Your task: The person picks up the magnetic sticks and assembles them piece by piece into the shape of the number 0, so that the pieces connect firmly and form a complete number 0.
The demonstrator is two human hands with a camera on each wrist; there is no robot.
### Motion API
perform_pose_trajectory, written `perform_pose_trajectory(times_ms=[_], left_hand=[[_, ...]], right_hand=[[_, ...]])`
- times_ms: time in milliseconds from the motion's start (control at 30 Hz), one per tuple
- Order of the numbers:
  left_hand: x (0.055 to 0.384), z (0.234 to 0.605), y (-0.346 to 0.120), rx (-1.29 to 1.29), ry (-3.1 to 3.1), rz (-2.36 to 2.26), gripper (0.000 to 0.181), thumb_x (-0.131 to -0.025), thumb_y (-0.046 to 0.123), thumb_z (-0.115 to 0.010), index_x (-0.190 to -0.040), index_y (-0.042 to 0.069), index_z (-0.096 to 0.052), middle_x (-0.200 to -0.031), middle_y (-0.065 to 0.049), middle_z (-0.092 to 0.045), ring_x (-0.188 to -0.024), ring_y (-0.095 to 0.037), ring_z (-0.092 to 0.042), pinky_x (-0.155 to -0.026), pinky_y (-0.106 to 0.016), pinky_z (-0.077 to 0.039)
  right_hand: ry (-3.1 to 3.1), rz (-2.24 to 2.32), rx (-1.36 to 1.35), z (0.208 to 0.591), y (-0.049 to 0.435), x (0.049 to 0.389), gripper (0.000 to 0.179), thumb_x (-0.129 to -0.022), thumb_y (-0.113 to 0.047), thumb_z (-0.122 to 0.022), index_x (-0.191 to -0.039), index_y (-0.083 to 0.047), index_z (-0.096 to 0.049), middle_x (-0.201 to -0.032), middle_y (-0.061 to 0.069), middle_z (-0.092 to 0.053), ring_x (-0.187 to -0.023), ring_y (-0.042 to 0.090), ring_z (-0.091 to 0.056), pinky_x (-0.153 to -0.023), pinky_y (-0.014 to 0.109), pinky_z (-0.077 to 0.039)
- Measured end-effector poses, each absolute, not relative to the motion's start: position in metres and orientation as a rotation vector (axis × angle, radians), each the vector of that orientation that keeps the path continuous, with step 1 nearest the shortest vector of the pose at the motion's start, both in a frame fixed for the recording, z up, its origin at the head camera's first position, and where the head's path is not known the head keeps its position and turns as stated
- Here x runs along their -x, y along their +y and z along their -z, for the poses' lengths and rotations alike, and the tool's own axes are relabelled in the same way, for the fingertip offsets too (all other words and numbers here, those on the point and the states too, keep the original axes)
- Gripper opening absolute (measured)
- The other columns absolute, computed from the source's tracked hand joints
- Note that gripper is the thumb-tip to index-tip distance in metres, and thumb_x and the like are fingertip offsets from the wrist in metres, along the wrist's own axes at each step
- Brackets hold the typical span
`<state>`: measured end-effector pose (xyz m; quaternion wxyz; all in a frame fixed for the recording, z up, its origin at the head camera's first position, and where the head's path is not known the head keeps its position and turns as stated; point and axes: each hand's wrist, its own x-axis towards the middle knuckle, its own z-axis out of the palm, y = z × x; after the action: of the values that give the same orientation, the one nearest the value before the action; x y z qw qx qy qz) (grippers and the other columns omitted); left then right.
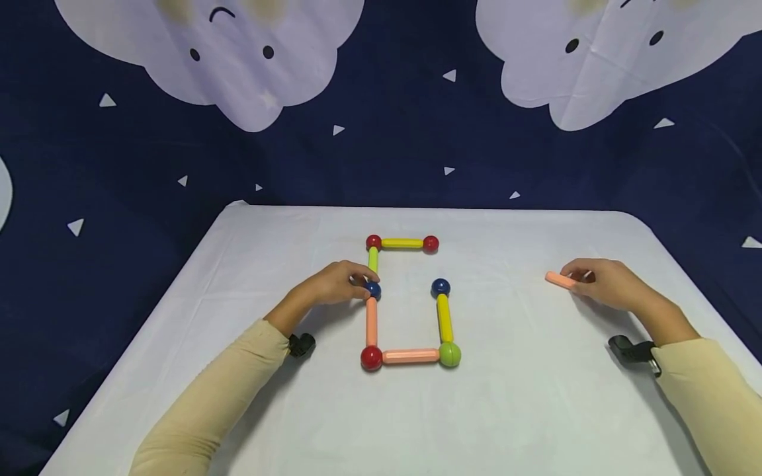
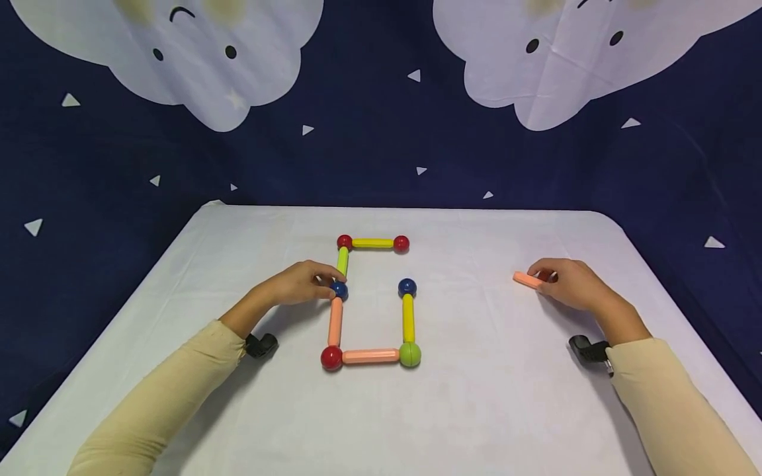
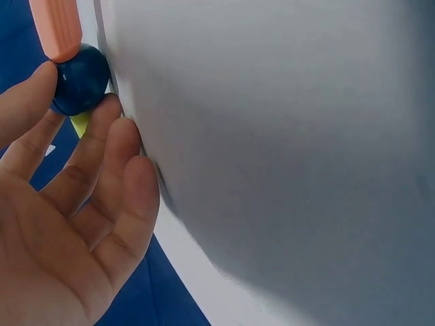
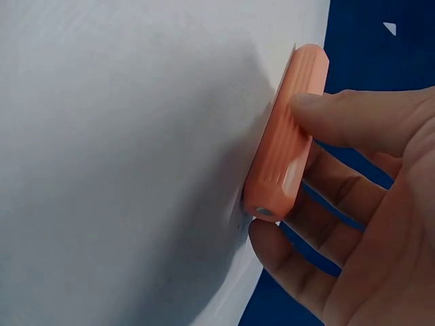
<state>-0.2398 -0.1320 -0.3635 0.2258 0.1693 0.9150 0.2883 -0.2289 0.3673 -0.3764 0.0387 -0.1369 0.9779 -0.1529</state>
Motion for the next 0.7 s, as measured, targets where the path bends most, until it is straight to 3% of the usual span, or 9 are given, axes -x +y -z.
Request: perform_pose_trajectory(times_ms=[367, 533, 700], left_hand=[[0.2387, 0.3641, -0.1327, -0.474, 2.522, -0.801, 0.034, -0.093, 0.019, -0.069, -0.126, 0.020, -0.067, -0.120, -0.008, -0.068, -0.103, -0.021, -0.059, -0.083, -0.031, -0.049], [0.2376, 0.3639, -0.1332, -0.489, 2.527, -0.802, 0.033, -0.093, 0.019, -0.069, -0.127, 0.020, -0.067, -0.118, -0.008, -0.068, -0.101, -0.021, -0.058, -0.080, -0.029, -0.048], [0.2363, 0.3617, -0.1325, -0.474, 2.531, -0.804, 0.033, -0.094, 0.019, -0.068, -0.127, 0.020, -0.067, -0.118, -0.008, -0.067, -0.100, -0.021, -0.058, -0.078, -0.029, -0.048]], right_hand=[[3.000, 0.450, 0.377, 0.3757, 0.3644, 0.2289, 0.021, -0.086, -0.012, -0.071, -0.106, -0.005, -0.069, -0.096, 0.016, -0.072, -0.086, 0.028, -0.063, -0.071, 0.036, -0.047], [2.981, 0.468, 0.368, 0.3749, 0.3630, 0.2288, 0.030, -0.086, -0.013, -0.071, -0.114, -0.002, -0.066, -0.101, 0.021, -0.071, -0.089, 0.033, -0.064, -0.071, 0.039, -0.049], [2.925, 0.524, 0.361, 0.3684, 0.3607, 0.2305, 0.043, -0.089, -0.013, -0.066, -0.129, 0.001, -0.057, -0.107, 0.026, -0.067, -0.092, 0.034, -0.063, -0.067, 0.034, -0.049]])
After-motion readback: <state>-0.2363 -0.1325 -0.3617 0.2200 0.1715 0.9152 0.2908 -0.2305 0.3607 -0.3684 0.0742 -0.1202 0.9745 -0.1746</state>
